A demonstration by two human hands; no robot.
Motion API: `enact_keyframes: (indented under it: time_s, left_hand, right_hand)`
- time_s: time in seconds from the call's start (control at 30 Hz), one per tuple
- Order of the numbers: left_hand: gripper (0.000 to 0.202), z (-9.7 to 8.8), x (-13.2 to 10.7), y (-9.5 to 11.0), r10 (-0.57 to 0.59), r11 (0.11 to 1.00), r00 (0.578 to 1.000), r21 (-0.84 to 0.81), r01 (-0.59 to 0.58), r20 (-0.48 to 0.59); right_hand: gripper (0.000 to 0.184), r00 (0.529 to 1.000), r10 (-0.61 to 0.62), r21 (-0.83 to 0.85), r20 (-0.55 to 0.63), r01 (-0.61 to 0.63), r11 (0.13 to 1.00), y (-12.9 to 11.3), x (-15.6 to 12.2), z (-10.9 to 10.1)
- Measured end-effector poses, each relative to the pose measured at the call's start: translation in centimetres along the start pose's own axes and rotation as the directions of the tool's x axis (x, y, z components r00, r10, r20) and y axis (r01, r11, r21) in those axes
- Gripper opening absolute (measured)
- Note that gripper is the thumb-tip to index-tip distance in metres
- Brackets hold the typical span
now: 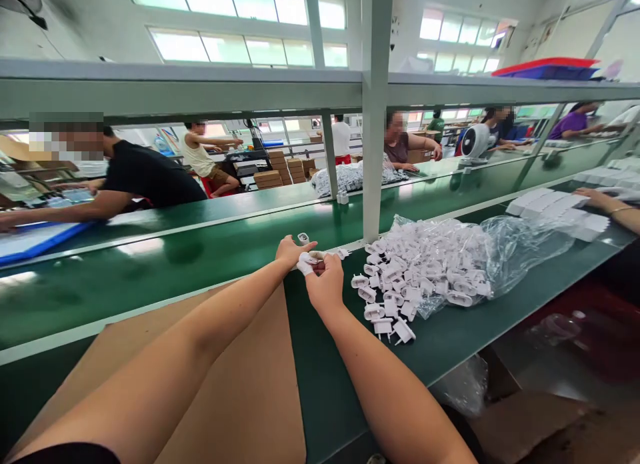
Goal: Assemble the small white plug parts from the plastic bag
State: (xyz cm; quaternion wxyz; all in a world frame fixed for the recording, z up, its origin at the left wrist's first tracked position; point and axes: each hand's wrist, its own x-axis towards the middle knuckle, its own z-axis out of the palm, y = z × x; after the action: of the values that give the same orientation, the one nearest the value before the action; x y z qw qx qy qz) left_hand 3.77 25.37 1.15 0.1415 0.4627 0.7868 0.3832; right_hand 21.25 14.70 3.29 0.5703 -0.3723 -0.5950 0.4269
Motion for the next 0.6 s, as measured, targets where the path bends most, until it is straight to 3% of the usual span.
enact_keyframes:
  time_s: [0.13,0.2,0.3,0.43,0.53,0.6]
  left_hand:
    - [0.04,0.0,1.2,0.2,-0.066,0.997,0.998,0.038,0.066,-0.009]
    - [0.026,-0.8,1.3,0.0,-0.036,0.999,0.999,0.032,0.035,0.007]
    - [0.023,-2.8,-0.3,-0.8,0.053,0.999,0.998,-0.01,-0.053,0.034]
    - [0.036,-6.6,-6.1,-2.9,0.134,0.987,0.986,-0.107,-0.123,0.103]
    - [0.043,-9.7,-12.1,-4.6,0.17,0.971,0.958,-0.205,-0.123,0.23]
    - [0.042,-11.4,-15.6,-5.5,0.225,0.952,0.916,-0.275,-0.134,0.333]
  right_hand:
    - [0.024,0.999,-0.032,-0.018,-0.016,0.032,0.999,0.4,0.3,0.0]
    - [0.02,0.998,-0.07,-0.031,-0.008,0.069,0.997,0.4,0.3,0.0]
    - [0.022,1.0,-0.004,0.106,0.023,0.001,0.994,0.3,0.3,0.1]
    - [0.035,0.989,0.106,0.32,0.1,-0.133,0.938,-0.1,0.4,0.3]
    - [0.041,0.974,0.171,0.335,0.149,-0.212,0.918,-0.4,0.2,0.5]
    - [0.043,0.962,0.188,0.315,0.197,-0.244,0.917,-0.6,-0.2,0.8]
